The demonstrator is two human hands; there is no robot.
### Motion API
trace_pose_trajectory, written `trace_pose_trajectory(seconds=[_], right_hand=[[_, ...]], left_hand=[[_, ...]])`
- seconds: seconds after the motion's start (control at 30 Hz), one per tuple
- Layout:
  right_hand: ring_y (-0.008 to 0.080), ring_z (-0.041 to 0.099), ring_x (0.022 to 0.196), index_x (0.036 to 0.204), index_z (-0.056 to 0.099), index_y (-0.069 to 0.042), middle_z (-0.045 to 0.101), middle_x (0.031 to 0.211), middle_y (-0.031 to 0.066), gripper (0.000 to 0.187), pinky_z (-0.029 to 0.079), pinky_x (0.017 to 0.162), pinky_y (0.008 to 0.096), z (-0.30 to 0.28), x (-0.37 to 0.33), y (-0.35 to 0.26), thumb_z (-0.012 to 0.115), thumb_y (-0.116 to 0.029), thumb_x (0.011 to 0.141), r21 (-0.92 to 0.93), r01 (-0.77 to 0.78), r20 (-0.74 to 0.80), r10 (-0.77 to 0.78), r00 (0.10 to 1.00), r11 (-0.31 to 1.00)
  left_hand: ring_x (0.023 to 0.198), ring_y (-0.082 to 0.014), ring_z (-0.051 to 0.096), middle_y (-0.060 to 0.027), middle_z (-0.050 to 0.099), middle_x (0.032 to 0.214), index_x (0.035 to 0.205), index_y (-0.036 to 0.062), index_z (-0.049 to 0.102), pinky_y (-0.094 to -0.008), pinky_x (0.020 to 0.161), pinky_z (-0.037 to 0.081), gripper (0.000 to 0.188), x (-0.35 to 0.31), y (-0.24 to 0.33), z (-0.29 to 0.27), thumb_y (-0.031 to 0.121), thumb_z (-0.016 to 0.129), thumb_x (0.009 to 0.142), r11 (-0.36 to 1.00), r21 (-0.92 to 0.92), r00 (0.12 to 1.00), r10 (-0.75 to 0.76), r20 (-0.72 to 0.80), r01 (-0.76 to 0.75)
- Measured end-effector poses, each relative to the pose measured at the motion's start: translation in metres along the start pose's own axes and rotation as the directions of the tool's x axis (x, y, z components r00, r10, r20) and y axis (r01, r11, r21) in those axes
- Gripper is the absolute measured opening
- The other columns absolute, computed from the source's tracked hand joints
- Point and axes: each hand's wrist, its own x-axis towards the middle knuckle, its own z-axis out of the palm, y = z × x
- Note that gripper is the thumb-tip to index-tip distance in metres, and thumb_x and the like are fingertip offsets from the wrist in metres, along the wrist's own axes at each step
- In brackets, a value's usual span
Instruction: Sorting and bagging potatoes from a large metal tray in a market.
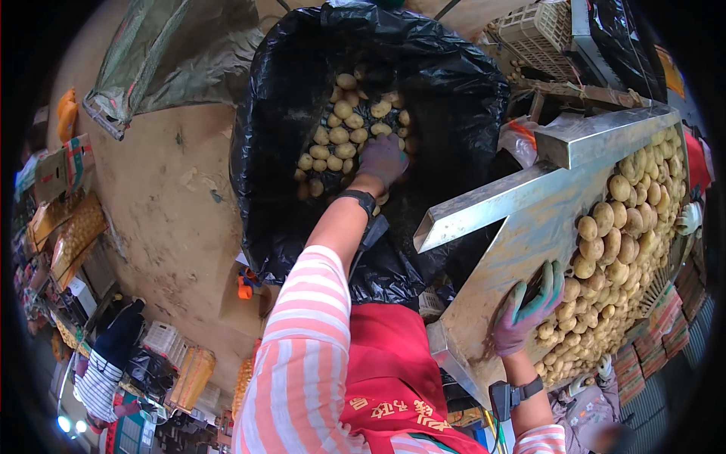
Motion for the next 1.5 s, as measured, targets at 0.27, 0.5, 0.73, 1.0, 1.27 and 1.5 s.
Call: trace_pose_trajectory(seconds=[0.27,0.5,0.73,1.0,1.27,1.5], right_hand=[[0.0385,0.033,0.128,0.132,0.041,0.003,0.041,0.135,0.0221,0.053,0.023,0.107,0.0479,-0.001,0.002,-0.004,0.052,-0.018,0.085,-0.007,-0.016,0.012,0.017,1.0,1.0],[0.0384,0.034,0.127,0.131,0.043,0.003,0.042,0.135,0.022,0.053,0.023,0.107,0.048,0.0,0.002,0.001,0.054,-0.018,0.083,0.012,-0.042,0.0,0.042,0.999,0.999],[0.0381,0.037,0.125,0.13,0.045,0.003,0.043,0.133,0.0222,0.052,0.026,0.106,0.0473,-0.004,0.007,-0.003,0.055,-0.017,0.083,0.029,0.0,0.008,0.0,1.0,1.0],[0.0383,0.041,0.121,0.127,0.049,0.0,0.047,0.129,0.0214,0.051,0.027,0.104,0.0482,-0.006,0.006,-0.003,0.059,-0.02,0.081,0.079,0.016,-0.086,-0.009,0.996,0.997],[0.0351,0.037,0.125,0.129,0.047,-0.004,0.045,0.133,0.0198,0.056,0.023,0.108,0.0473,-0.007,-0.004,0.004,0.059,-0.032,0.082,0.046,0.038,-0.111,-0.033,0.993,0.998],[0.0358,0.037,0.127,0.13,0.045,-0.002,0.046,0.131,0.019,0.063,0.027,0.107,0.0441,-0.034,-0.035,0.023,0.065,-0.033,0.08,0.335,-0.084,-0.085,0.119,0.989,0.939]], left_hand=[[0.109,-0.0348,0.052,-0.0235,0.052,0.118,0.123,0.003,0.047,-0.0416,0.091,0.043,0.043,0.115,-0.029,-0.006,0.03,0.05,0.09,0.946,-0.304,0.986,0.069,-0.15,-0.112],[0.093,-0.0316,0.063,-0.0162,0.067,0.098,0.104,0.0027,0.064,-0.0391,0.078,0.049,0.036,0.069,0.031,-0.038,0.032,0.06,0.084,0.573,-0.802,0.964,-0.267,0.008,0.166],[0.095,-0.0347,0.062,-0.0163,0.066,0.101,0.104,0.0062,0.063,-0.0402,0.084,0.048,0.033,-0.053,-0.067,0.044,0.031,0.06,0.083,0.787,-0.609,0.961,-0.23,-0.151,0.093],[0.075,-0.0166,0.059,-0.0061,0.06,0.083,0.105,0.0031,0.056,-0.0282,0.066,0.048,0.032,-0.213,-0.067,-0.036,0.022,0.068,0.082,0.08,-0.96,0.877,-0.432,0.211,0.27],[0.057,-0.0038,0.043,-0.0021,0.052,0.079,0.112,0.0023,0.051,-0.0146,0.044,0.031,0.025,-0.347,0.023,-0.164,0.014,0.057,0.091,-0.156,-0.938,0.931,-0.15,0.333,0.31],[0.049,-0.005,0.041,-0.0054,0.056,0.086,0.108,0.0033,0.056,-0.0148,0.04,0.031,0.036,-0.385,0.087,-0.197,0.034,0.039,0.1,-0.158,-0.899,0.867,0.374,0.328,0.408]])
